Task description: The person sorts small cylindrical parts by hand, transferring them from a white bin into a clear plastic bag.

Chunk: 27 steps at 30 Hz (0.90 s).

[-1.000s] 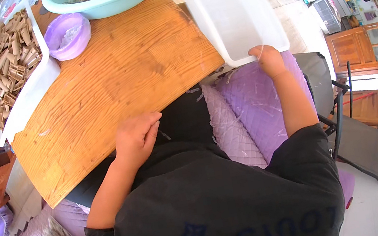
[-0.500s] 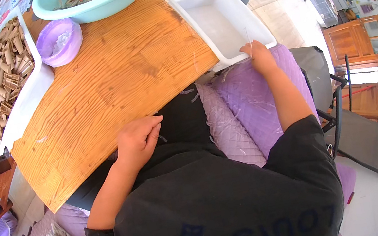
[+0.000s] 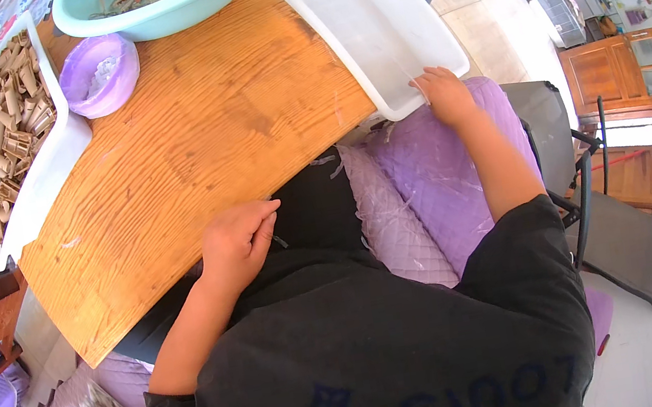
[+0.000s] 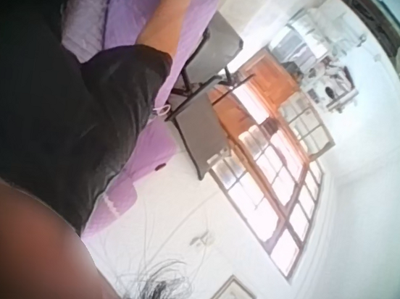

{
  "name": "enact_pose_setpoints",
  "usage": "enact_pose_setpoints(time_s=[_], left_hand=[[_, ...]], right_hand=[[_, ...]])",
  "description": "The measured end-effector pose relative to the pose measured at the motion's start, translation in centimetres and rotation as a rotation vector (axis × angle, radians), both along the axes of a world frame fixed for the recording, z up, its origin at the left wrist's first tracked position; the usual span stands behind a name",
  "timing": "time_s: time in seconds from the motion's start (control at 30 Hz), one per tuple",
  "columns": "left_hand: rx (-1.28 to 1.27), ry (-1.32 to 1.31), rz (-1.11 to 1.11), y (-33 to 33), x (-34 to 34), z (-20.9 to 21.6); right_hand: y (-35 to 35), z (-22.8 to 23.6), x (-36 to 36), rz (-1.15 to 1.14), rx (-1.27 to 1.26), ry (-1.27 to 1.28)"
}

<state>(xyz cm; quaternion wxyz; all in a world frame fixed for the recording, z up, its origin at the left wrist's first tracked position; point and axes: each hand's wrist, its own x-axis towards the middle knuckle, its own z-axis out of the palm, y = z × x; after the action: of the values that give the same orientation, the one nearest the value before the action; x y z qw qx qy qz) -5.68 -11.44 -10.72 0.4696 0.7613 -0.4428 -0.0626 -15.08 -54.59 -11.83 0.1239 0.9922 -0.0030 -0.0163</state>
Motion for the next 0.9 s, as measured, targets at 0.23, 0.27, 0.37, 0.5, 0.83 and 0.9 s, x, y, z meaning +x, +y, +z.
enact_pose_setpoints(time_s=[0.23,0.27,0.37,0.5,0.83,0.9], left_hand=[[-0.011,0.010,0.020,0.1,0.0,0.1],[-0.010,0.011,0.021,0.0,0.0,0.1],[-0.008,0.020,0.021,0.0,0.1,-0.1],[-0.007,0.048,0.008,0.2,0.1,0.0],[-0.039,0.056,0.010,0.3,0.2,-0.3],[-0.042,0.071,-0.002,0.4,0.3,-0.5]], right_hand=[[4.0,3.2,-1.2,-0.295,0.387,0.030],[3.6,2.6,-1.7,-0.402,0.722,0.000],[4.0,2.3,-3.3,-0.592,1.257,-0.062],[7.1,3.4,-7.2,-0.658,1.627,0.289],[8.6,0.6,-3.1,-1.262,2.037,-0.027],[8.3,-0.7,-1.1,-1.201,2.101,-0.111]])
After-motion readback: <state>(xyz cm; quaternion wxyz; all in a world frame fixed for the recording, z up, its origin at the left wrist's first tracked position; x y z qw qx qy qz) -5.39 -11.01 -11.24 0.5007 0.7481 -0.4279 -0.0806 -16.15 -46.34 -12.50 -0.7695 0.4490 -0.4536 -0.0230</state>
